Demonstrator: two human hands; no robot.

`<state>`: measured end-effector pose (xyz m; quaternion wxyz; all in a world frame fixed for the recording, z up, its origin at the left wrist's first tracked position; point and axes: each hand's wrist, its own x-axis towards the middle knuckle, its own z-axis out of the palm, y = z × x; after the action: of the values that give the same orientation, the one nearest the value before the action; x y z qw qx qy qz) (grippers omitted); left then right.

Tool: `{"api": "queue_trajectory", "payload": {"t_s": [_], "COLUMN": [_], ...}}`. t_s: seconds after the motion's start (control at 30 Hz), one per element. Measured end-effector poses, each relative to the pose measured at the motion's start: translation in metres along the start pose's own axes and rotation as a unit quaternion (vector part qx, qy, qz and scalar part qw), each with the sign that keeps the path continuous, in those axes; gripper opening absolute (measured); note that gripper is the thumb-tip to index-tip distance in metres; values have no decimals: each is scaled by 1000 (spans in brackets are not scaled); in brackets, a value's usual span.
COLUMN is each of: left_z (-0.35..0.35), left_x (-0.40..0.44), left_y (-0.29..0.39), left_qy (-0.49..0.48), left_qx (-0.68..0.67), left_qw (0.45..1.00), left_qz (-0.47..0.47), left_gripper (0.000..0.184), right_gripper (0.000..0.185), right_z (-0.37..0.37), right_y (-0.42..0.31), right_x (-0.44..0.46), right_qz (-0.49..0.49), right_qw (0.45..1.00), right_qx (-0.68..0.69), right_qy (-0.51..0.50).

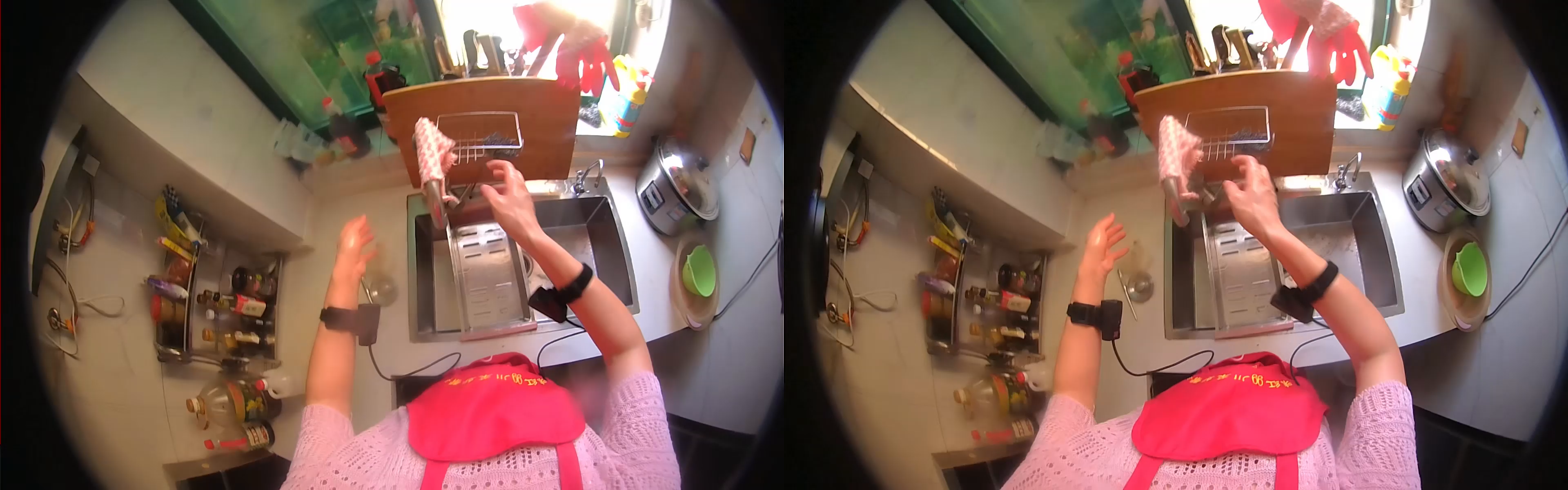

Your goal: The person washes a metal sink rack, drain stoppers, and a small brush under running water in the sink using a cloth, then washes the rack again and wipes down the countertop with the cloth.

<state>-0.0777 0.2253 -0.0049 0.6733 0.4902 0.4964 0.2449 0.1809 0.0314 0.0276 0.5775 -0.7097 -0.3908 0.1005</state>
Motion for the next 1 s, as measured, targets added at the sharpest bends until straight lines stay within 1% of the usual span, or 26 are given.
{"api": "queue_trajectory", "payload": {"t_s": [0.03,0.07,0.1,0.13,0.17,0.23,0.33,0.43,0.47,0.57,0.6,0.7,0.8,0.9,1.0], "left_z": [-17,-33,-48,-64,-81,-111,-127,-128,-129,-91,-86,-70,-54,-38,-35], "left_x": [-5,-9,-12,-12,-8,-6,-8,9,22,2,2,9,4,-9,0], "left_y": [-20,-39,-56,-72,-91,-125,-151,-185,-205,-186,-187,-182,-174,-158,-165], "left_qy": [18,34,48,62,84,129,117,117,150,206,220,228,183,143,144], "left_qx": [12,22,34,46,43,38,68,203,284,432,435,449,513,565,584], "left_qw": [1000,998,996,992,989,980,979,963,939,876,873,859,810,791,782], "left_qz": [-5,-38,-68,-98,-113,-144,-151,-135,-123,-66,-31,92,215,185,166], "left_gripper": [67,63,60,56,47,31,25,26,31,29,28,33,43,58,68], "right_gripper": [34,28,25,24,23,22,23,24,26,29,29,30,31,31,31], "right_z": [-4,-8,-14,-16,-17,-28,-30,-21,-16,-4,0,9,18,25,30], "right_y": [3,11,13,31,49,59,77,80,80,73,70,64,65,69,71], "right_x": [-14,-25,-35,-47,-58,-76,-95,-101,-100,-98,-97,-98,-104,-105,-99], "right_qz": [26,43,22,63,103,233,293,292,289,265,271,283,279,280,274], "right_qw": [999,995,993,985,974,922,874,870,871,879,875,865,860,852,858], "right_qx": [14,70,33,43,54,20,15,20,22,2,0,-1,5,4,5], "right_qy": [-16,-64,-113,-154,-195,-310,-387,-397,-397,-396,-401,-414,-428,-443,-434]}}
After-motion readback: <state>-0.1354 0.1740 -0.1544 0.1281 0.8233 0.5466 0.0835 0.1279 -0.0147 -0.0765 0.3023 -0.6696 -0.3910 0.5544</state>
